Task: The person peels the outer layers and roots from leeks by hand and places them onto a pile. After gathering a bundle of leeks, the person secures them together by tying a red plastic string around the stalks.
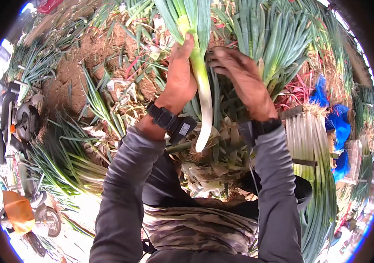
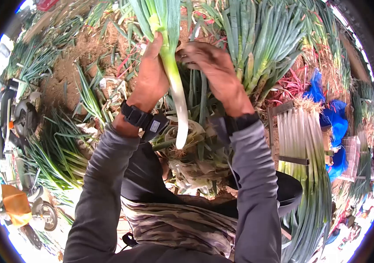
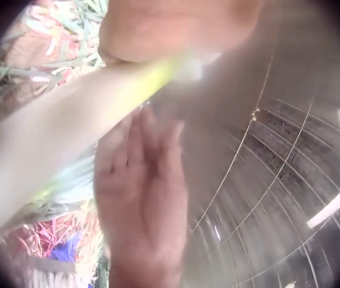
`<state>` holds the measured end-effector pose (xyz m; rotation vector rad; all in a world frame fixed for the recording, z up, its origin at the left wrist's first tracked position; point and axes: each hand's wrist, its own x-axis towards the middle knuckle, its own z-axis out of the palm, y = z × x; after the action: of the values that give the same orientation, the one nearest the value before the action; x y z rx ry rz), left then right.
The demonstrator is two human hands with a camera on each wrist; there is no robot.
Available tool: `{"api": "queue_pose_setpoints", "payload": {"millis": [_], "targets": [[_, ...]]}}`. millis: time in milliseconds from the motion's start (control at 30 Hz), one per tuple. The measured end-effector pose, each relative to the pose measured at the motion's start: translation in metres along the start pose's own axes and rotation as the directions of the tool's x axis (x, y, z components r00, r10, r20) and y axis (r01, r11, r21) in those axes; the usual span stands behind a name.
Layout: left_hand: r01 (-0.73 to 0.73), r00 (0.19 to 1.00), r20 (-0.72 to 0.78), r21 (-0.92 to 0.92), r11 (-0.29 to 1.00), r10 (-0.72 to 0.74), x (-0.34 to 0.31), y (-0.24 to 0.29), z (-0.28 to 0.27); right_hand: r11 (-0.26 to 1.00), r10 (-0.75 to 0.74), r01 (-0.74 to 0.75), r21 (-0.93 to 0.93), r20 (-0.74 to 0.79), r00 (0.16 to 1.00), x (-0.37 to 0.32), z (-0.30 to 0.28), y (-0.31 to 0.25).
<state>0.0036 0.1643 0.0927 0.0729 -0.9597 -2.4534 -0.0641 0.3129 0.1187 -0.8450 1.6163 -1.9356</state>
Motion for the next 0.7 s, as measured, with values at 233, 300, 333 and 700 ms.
{"api": "queue_pose_setpoints", "payload": {"millis": [233,300,333,700], "targets": [[0.094,0.991,0.103,-0.049,0.994,-0.088,-0.004,-0.013,-0.003,0.952,0.028,-0.008,0.307,-0.063,0.998,-0.003,0.014,0.032],[0.083,0.991,0.111,-0.086,0.993,-0.073,-0.003,-0.016,-0.003,0.952,0.034,-0.018,0.307,-0.046,0.998,-0.005,0.012,0.032],[0.085,0.99,0.118,-0.092,0.992,-0.074,-0.002,-0.017,-0.003,0.951,0.039,-0.024,0.307,-0.044,0.998,-0.008,0.01,0.033],[0.149,0.963,0.238,-0.083,0.985,-0.126,0.0,-0.014,-0.007,0.987,-0.031,0.028,0.156,0.017,0.999,-0.008,0.0,0.021]]}}
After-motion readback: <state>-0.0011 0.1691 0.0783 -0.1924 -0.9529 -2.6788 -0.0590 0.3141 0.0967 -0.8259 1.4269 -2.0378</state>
